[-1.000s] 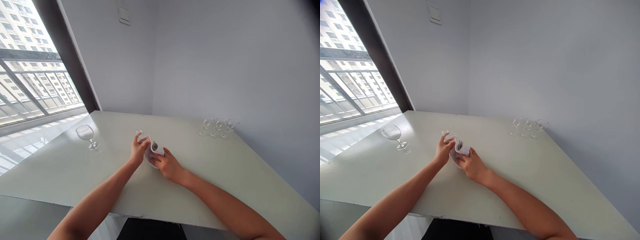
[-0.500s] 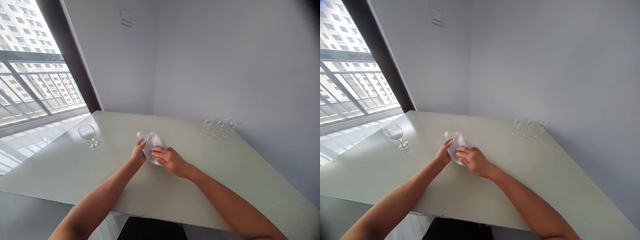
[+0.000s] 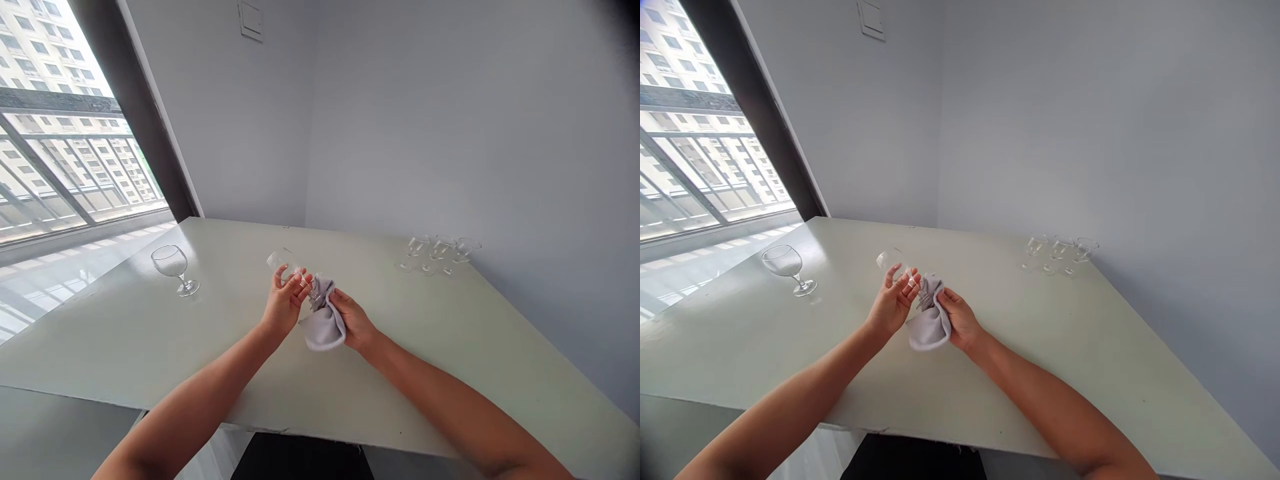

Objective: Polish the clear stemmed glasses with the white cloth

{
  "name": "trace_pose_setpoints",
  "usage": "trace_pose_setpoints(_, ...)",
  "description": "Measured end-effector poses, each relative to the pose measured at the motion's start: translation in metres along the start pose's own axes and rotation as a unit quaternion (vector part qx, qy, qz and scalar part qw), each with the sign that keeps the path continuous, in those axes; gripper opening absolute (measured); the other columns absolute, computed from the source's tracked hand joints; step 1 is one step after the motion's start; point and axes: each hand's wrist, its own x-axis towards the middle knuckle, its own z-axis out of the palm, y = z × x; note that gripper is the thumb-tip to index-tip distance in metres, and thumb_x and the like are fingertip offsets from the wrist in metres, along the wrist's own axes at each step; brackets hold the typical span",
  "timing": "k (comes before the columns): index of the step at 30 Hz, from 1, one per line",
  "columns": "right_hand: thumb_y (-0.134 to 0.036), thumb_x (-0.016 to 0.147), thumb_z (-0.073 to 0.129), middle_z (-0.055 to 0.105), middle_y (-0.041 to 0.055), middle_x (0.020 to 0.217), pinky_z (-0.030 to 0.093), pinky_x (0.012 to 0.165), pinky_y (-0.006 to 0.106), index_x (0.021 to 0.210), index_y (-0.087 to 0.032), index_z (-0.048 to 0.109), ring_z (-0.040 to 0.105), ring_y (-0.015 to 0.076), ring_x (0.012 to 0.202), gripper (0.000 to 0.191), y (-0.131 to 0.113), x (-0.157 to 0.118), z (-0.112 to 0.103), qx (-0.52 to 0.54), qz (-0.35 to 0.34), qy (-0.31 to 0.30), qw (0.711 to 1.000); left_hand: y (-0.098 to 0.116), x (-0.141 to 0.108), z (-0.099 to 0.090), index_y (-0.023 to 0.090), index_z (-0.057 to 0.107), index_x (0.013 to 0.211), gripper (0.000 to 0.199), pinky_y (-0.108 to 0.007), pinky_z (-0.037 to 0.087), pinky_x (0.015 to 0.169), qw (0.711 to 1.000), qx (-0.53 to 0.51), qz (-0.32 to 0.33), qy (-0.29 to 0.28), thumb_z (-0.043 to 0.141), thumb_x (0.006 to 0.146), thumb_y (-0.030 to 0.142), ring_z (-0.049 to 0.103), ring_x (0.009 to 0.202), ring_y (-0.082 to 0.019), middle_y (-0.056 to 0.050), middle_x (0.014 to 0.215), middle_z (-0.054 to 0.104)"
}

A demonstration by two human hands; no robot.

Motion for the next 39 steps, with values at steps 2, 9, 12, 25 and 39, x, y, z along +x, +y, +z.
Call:
trace_pose_setpoints(2,-0.037,0.071,0.062,0.062,0.0027,0.077,0.043,0.066,0.027,0.086,-0.018,0.062,0.055,0.0149,0.071,0.025,0.008,-0.002,0.006,0.053,0.042,-0.002,0.998,0.0,-0.004,0.002,0.03,0.039,0.106,0.054,-0.031,0.049,0.081,0.998,0.045,0.04,-0.021,0.071,0.064,0.02,0.062,0.082,-0.013,0.001,0.097,0.057)
trace_pose_setpoints(9,-0.029,0.07,0.061,0.061,0.0023,0.072,0.043,0.064,0.027,0.075,-0.016,0.06,0.055,0.0144,0.067,0.014,0.019,-0.005,0.003,0.086,0.129,-0.004,0.988,-0.008,-0.018,0.004,0.031,0.032,0.111,0.063,-0.035,0.05,0.076,0.954,0.223,0.176,-0.098,0.071,0.063,0.019,0.064,0.077,-0.016,-0.001,0.1,0.055)
trace_pose_setpoints(12,-0.04,0.074,0.056,0.062,0.0034,0.074,0.042,0.063,0.028,0.075,-0.016,0.06,0.055,0.0152,0.068,0.025,0.016,-0.005,-0.002,-0.064,0.114,-0.037,0.991,-0.008,-0.011,-0.003,0.03,0.032,0.11,0.062,-0.038,0.05,0.079,0.922,0.264,0.266,-0.097,0.071,0.063,0.019,0.064,0.078,-0.014,0.0,0.1,0.055)
trace_pose_setpoints(25,-0.038,0.082,0.052,0.057,0.0027,0.07,0.038,0.069,0.027,0.094,-0.018,0.062,0.048,0.0159,0.071,0.025,-0.013,0.0,-0.011,-0.685,-0.319,0.008,0.655,-0.018,-0.009,-0.008,0.03,0.03,0.116,0.059,-0.038,0.051,0.081,0.894,0.312,0.304,-0.105,0.066,0.07,0.023,0.064,0.086,-0.016,-0.002,0.104,0.054)
trace_pose_setpoints(39,-0.03,0.082,0.043,0.063,0.004,0.07,0.035,0.057,0.021,0.073,-0.016,0.06,0.057,0.0137,0.066,0.024,-0.071,0.073,-0.113,-0.657,-0.082,0.308,0.683,-0.048,0.006,-0.031,0.03,0.039,0.124,0.056,-0.035,0.04,0.092,0.749,0.64,0.127,-0.116,0.058,0.072,0.024,0.047,0.111,-0.02,-0.004,0.123,0.046)
